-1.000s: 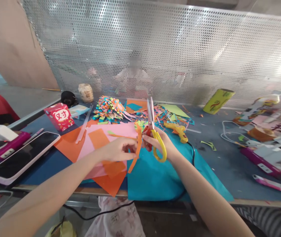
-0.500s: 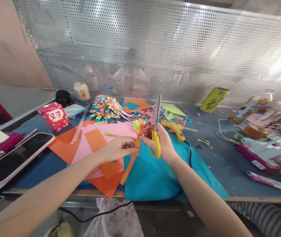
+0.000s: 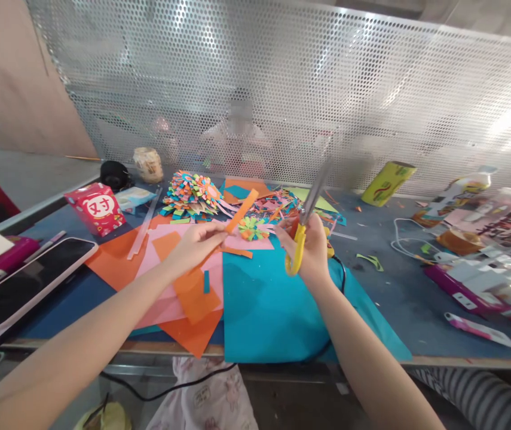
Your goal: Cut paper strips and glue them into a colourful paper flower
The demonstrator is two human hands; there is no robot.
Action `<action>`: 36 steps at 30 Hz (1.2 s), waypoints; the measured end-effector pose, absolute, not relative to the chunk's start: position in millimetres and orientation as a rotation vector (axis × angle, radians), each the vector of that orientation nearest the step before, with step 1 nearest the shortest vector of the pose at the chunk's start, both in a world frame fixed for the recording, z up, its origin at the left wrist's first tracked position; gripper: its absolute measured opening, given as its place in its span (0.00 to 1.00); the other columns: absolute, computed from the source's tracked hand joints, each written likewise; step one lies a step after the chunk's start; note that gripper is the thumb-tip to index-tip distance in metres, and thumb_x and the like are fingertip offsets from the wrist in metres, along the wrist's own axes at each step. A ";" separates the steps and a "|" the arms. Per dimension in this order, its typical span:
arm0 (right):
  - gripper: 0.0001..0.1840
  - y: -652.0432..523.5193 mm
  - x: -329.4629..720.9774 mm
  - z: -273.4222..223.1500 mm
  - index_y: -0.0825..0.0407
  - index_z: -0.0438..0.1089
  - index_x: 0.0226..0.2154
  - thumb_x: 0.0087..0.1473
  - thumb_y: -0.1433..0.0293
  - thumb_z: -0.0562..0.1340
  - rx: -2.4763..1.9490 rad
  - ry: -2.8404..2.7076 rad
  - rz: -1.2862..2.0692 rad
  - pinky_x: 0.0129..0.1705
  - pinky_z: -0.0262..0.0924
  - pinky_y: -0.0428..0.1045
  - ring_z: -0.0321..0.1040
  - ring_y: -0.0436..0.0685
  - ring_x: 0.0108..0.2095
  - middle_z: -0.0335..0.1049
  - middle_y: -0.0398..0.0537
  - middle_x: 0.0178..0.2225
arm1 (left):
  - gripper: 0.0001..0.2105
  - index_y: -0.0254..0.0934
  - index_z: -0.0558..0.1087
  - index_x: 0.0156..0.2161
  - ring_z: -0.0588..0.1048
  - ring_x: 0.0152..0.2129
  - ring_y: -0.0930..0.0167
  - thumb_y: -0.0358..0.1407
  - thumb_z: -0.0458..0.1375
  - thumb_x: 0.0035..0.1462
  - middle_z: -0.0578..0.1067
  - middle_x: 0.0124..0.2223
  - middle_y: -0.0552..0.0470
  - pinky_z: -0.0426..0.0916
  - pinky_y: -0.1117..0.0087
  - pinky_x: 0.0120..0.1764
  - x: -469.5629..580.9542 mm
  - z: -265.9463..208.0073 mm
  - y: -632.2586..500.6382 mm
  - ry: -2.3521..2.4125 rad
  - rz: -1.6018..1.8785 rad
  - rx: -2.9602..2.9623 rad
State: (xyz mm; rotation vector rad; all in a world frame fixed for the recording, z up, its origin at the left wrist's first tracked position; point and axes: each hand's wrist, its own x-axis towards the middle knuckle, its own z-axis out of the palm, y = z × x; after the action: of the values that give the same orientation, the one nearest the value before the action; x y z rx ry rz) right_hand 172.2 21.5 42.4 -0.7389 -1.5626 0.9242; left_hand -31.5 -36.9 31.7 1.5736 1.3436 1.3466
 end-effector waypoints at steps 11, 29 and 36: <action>0.21 19.6 176.4 38.2 0.49 0.53 0.25 0.42 0.52 0.61 -1.092 -2.214 0.764 0.27 0.48 0.47 0.53 0.50 0.25 0.58 0.39 0.23 | 0.10 0.37 0.66 0.29 0.64 0.21 0.75 0.41 0.52 0.57 0.65 0.24 0.56 0.59 0.74 0.25 -53.9 48.5 -36.6 1.425 1.687 1.703; 0.23 15.6 172.5 37.4 0.50 0.56 0.26 0.43 0.49 0.60 -1.058 -2.270 0.846 0.25 0.48 0.46 0.50 0.49 0.24 0.55 0.39 0.23 | 0.09 0.37 0.73 0.31 0.65 0.23 0.74 0.39 0.54 0.55 0.69 0.25 0.55 0.59 0.75 0.27 -41.5 48.1 -41.7 1.421 1.366 1.771; 0.24 13.4 173.1 40.8 0.50 0.56 0.21 0.40 0.49 0.63 -1.135 -2.230 0.835 0.21 0.43 0.45 0.47 0.47 0.20 0.52 0.38 0.18 | 0.08 0.36 0.73 0.30 0.64 0.20 0.76 0.38 0.54 0.53 0.70 0.24 0.55 0.58 0.75 0.24 -43.6 44.2 -38.9 1.389 1.382 1.681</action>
State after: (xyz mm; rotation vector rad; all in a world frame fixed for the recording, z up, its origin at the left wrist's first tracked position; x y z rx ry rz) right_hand 173.1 13.4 40.8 -1.1352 -2.2299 0.8346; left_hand -43.6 -38.9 44.2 1.6805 1.3888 1.3824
